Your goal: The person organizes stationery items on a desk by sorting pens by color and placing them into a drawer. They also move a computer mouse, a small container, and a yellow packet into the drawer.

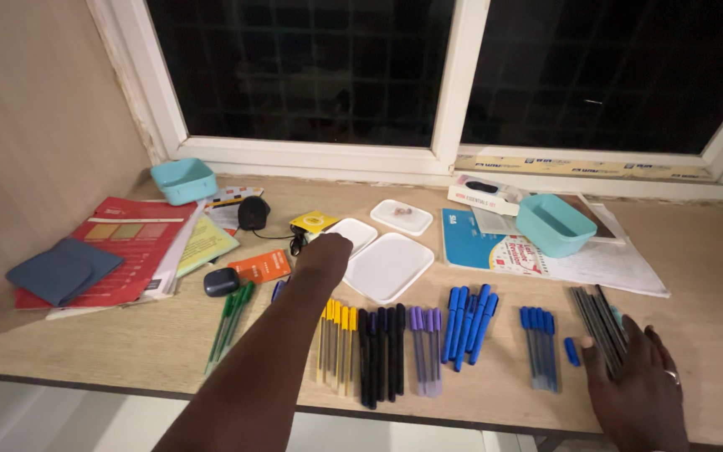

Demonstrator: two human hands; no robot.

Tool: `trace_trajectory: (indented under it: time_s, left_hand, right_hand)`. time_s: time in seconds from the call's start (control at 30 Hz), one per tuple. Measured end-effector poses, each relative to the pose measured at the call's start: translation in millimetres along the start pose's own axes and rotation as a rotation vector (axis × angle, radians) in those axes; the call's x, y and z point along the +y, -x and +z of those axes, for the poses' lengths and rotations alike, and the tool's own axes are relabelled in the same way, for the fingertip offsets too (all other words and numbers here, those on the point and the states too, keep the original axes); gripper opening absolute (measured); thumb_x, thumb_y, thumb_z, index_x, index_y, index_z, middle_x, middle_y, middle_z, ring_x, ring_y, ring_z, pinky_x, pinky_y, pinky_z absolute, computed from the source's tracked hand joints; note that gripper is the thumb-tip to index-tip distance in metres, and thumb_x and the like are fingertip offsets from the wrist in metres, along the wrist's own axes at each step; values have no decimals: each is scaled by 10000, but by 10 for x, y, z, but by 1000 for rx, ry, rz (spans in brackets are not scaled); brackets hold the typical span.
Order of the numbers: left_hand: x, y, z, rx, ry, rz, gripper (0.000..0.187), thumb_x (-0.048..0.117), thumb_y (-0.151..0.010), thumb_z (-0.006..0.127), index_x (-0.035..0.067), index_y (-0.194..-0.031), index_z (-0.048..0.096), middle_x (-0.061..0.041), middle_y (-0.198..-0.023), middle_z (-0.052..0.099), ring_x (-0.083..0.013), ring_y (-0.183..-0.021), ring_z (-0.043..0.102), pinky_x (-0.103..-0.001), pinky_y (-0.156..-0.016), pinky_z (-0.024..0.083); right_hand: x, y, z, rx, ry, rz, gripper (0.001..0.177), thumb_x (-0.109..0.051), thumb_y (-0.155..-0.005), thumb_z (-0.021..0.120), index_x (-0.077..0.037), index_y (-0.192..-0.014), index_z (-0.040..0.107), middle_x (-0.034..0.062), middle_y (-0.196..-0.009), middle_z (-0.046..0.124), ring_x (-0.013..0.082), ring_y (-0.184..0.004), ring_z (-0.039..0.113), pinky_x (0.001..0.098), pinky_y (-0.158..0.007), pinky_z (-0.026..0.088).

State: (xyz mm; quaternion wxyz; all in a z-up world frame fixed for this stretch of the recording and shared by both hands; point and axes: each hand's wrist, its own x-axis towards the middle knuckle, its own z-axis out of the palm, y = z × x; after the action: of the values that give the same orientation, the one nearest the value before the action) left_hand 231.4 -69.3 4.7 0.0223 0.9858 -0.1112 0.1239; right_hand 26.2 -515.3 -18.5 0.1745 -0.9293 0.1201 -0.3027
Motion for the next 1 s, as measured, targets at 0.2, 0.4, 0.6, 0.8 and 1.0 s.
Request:
trace_trajectory:
  time_s: [0.2,0.4,0.6,0.8,1.0]
  left_hand:
    - [-47,57,-14,41,-45,42,218,79,-935,553,85,-1041,744,-131,-1154,709,-316,-1102,697,-451,-887,585]
    - [-25,69,-50,83,-91,95,197,81,-924,564,71,-1007,743,-120,-1142,698,-312,-1121,674,-440,-892,584]
    - [26,-22,-167,244,-34,17,187,134,-892,599,26,-1018,684,-132,-1095,665,-309,-1063,658,-452,-840,588]
    - [295,361,-560,519,0,71,191,192,-923,625,8,-966,653,-150,-978,637,-307,-935,654,-434,-759,598]
    - [694,1563,-957,600,453,109,136,159,-845,699,90,-944,635,-122,-931,630,-331,-862,631,-477,-758,502]
  right_hand:
    - [4,22,14,31,-34,-2,798,-548,-931,552,-27,-1529,463,308,-1481,514,456,-1482,383,571,-1182,333]
    - [47,3,22,2,-13,35,795,-545,-929,559,-50,-1543,457,322,-1484,487,469,-1472,365,593,-1137,344]
    - [53,58,45,57,-27,15,777,-583,-951,519,-93,-1553,474,303,-1519,488,472,-1466,397,607,-1155,351]
    - [230,13,149,116,12,-56,796,-571,-956,534,-64,-1568,487,326,-1496,503,504,-1414,422,601,-1124,365]
    - [87,114,8,97,-75,-69,727,-527,-996,538,-47,-1541,500,273,-1444,571,458,-1404,483,572,-1169,400]
